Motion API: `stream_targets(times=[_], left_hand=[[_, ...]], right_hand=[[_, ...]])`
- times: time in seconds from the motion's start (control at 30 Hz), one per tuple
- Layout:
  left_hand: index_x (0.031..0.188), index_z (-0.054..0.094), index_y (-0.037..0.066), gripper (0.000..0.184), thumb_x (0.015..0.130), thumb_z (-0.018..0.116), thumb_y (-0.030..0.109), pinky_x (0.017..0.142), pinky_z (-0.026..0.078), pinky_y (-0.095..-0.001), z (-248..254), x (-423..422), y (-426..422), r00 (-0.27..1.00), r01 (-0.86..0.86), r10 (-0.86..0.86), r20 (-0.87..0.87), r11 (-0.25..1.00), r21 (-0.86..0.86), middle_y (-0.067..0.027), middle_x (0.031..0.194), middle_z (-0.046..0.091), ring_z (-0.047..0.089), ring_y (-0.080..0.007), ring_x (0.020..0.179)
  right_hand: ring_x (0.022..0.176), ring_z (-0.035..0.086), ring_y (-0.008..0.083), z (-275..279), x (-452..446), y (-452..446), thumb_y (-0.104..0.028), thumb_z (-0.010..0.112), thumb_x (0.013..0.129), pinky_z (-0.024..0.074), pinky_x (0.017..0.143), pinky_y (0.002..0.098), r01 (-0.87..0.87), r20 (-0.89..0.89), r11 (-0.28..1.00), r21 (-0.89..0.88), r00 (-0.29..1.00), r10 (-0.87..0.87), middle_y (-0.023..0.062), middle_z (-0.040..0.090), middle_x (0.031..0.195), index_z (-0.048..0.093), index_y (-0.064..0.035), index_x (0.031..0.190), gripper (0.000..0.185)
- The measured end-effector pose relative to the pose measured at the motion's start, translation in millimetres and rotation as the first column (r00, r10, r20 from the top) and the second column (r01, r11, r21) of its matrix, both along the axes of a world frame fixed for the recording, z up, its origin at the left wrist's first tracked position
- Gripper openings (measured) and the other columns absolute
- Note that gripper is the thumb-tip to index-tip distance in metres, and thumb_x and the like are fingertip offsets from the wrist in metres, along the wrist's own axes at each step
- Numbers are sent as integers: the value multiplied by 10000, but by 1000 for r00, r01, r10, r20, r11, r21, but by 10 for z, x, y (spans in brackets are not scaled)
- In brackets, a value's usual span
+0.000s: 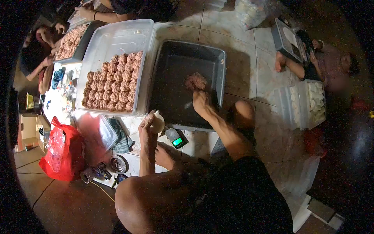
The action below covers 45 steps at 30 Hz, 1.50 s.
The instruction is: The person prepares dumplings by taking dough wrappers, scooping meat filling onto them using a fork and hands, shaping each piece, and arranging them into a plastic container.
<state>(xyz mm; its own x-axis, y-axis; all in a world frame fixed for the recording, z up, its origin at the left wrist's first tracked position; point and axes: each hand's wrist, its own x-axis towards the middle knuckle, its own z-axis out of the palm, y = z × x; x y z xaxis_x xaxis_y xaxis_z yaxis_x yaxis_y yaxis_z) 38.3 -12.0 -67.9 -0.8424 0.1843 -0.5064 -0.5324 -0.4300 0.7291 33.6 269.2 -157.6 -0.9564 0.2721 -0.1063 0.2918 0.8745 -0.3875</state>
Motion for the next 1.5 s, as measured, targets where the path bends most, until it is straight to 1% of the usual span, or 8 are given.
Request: stream_targets(times=[0.23, 0.33, 0.43, 0.6, 0.67, 0.93, 1.1, 1.5], left_hand=[[1302, 637, -31, 450, 988, 614, 292, 857, 601, -387, -150, 33, -40, 999, -30, 29, 16, 997, 64, -178, 1226, 697, 698, -264, 1060], [1283, 606, -15, 442, 990, 562, 313, 937, 581, -464, -9, 26, -6, 961, -248, 200, 191, 929, 276, -222, 1259, 685, 684, -333, 1150], [1268, 618, 15, 402, 1009, 536, 312, 1000, 548, -441, 24, 3, 2, 951, -299, 268, 156, 927, 227, -198, 1272, 688, 684, -313, 1155], [1268, 618, 38, 518, 1029, 578, 496, 970, 541, -417, 505, -142, 469, 993, -107, 86, 76, 933, 343, -136, 1180, 691, 680, -249, 1088], [1108, 673, 43, 266, 1006, 693, 288, 836, 570, -338, 443, -140, 573, 995, -21, 50, -92, 956, 294, -96, 1035, 705, 702, -201, 927], [994, 683, 50, 189, 964, 760, 220, 742, 528, -296, 117, -59, 485, 987, -163, 161, 24, 967, 197, -56, 893, 697, 679, -165, 801], [1134, 696, -28, 890, 960, 338, 768, 930, 537, -401, 445, 22, 516, 993, -64, 25, 118, 937, 344, -118, 1024, 737, 695, -229, 960], [1241, 641, -67, 606, 1019, 499, 479, 1040, 535, -449, 122, 79, 46, 964, -255, 230, 131, 942, 220, -197, 1157, 722, 705, -317, 1105]], right_hand=[[858, 698, 449, 158, -37, -445, -72, 614, 887, 549, 719, 537, -124, 102, 988, -86, 986, 133, 264, 705, 919, 670, 27, 1014, 170], [694, 682, 290, -3, -160, -362, -122, 634, 946, 534, 606, 433, -95, 78, 824, -558, 983, 166, 191, 697, 818, 657, 32, 1048, 186], [640, 712, 219, 1327, -14, -518, -148, 629, 998, 535, 608, 375, 115, 271, 694, -711, 955, 119, 140, 720, 767, 678, 5, 974, 162], [692, 724, 354, 2008, 423, -854, -180, 632, 990, 542, 646, 447, -104, -12, 823, -558, 993, 117, 202, 693, 747, 665, -10, 966, 174], [802, 689, 456, 1813, 493, -936, -161, 626, 967, 537, 699, 509, -188, -28, 933, -307, 982, 189, 245, 699, 851, 658, -6, 1022, 168], [764, 696, 426, 2279, 835, -685, -166, 626, 984, 521, 701, 500, -79, -29, 966, -244, 997, 75, 198, 728, 852, 670, -35, 1075, 165], [789, 664, 464, 1991, 697, -915, -139, 598, 1003, 484, 674, 547, -252, -213, 935, -249, 956, 201, 237, 678, 824, 612, -35, 1084, 133], [971, 662, 474, 1704, 498, -298, -8, 587, 877, 518, 842, 550, -88, 135, 983, 162, 989, 66, 317, 688, 953, 653, 79, 1172, 314]])
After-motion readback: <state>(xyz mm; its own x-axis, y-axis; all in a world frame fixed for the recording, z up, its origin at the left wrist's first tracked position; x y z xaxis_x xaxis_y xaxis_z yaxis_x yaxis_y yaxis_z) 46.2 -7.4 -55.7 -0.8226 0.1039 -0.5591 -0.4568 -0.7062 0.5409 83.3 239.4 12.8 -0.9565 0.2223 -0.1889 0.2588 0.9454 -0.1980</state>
